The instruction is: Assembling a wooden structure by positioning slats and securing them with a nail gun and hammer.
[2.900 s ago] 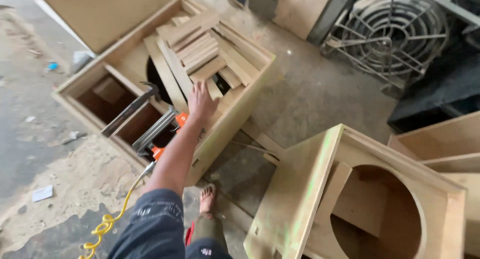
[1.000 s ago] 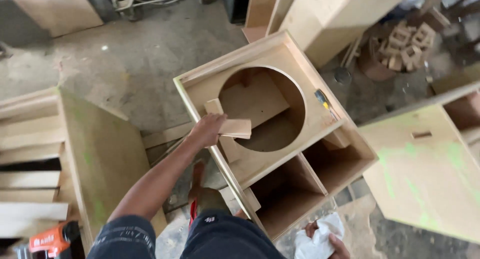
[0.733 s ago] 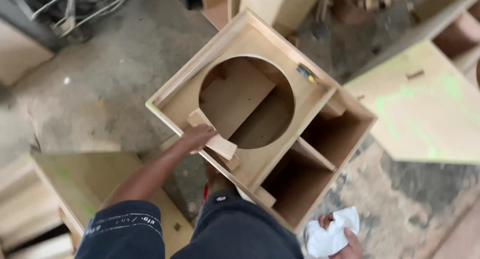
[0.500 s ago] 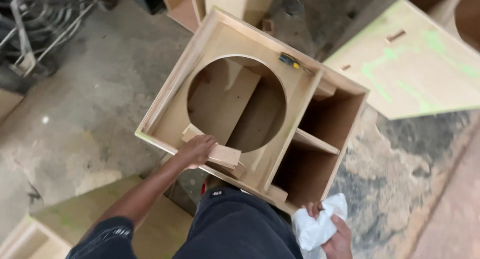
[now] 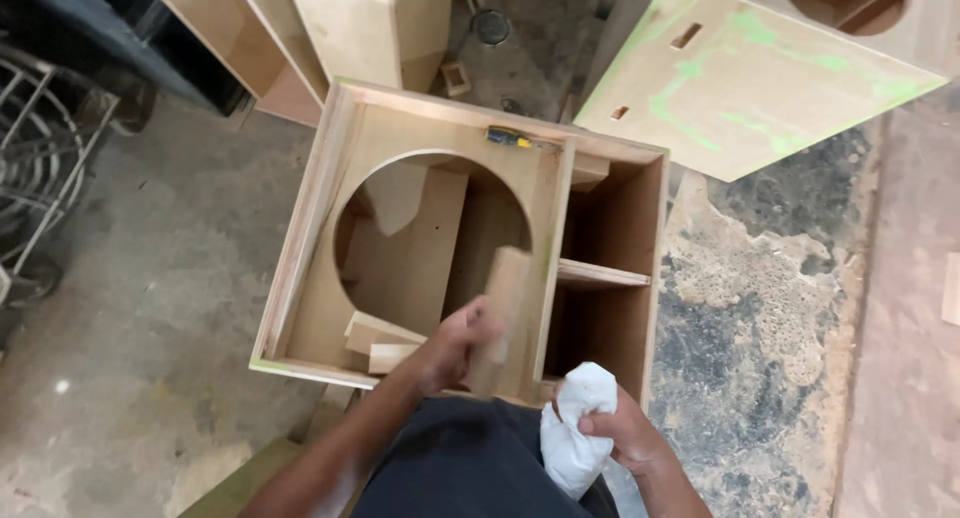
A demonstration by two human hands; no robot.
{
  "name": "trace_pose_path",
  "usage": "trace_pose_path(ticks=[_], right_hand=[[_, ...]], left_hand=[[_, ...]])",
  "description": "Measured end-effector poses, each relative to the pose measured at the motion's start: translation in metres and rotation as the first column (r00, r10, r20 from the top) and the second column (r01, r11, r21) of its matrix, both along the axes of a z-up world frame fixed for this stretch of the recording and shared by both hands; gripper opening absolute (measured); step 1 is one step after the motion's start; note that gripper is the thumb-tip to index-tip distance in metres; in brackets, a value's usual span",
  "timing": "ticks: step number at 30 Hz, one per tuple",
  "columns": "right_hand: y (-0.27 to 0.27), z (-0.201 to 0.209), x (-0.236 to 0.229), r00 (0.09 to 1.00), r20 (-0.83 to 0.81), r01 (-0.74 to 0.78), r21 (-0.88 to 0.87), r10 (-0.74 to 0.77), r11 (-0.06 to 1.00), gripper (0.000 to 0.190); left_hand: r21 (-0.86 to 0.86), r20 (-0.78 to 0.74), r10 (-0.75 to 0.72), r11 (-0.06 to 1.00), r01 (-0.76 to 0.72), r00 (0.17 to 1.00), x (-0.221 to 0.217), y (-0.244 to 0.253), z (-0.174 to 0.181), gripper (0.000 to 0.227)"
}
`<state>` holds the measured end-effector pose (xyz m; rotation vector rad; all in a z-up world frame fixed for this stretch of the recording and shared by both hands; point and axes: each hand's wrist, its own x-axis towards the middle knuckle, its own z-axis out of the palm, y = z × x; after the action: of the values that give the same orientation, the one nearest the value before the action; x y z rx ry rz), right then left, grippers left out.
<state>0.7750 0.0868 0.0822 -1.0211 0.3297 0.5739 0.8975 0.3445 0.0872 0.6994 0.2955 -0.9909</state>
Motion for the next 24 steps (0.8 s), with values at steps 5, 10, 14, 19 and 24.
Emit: trace_pose_path(ticks=[5,10,14,19,24], right_hand=[[-0.009,0.001,0.023,0.983,-0.035,0.174,-0.114,-0.179,0.978,0.062],[-0.001,0.026,0.051,0.936,-0.034,0.291,-0.488,-0.351,0.823,0.041],[0.002,0.029,0.057,0.928,0.133,0.37,-0.438,-0.347,0.819,0.045],[0.001,0.041,0.047,0.95,-0.007,0.301,-0.246,-0.312,0.921,0.031],[0.022,0.077,0.05,0.952,0.106,0.306,-0.321,-0.287,0.896,0.038]], left_hand=[[0.346,0.267,-0.033,0.936,-0.064,0.963,-0.003,-0.024,-0.008,0.028],[0.334,0.38,-0.066,0.94,-0.07,0.923,-0.007,-0.039,0.027,0.032],[0.214,0.487,-0.058,0.975,-0.054,0.872,-0.008,-0.042,0.013,0.035],[0.042,0.229,-0.024,0.999,0.014,0.973,-0.006,-0.042,0.029,0.041],[0.017,0.098,-0.125,0.992,0.124,0.987,-0.002,-0.034,0.037,0.062]])
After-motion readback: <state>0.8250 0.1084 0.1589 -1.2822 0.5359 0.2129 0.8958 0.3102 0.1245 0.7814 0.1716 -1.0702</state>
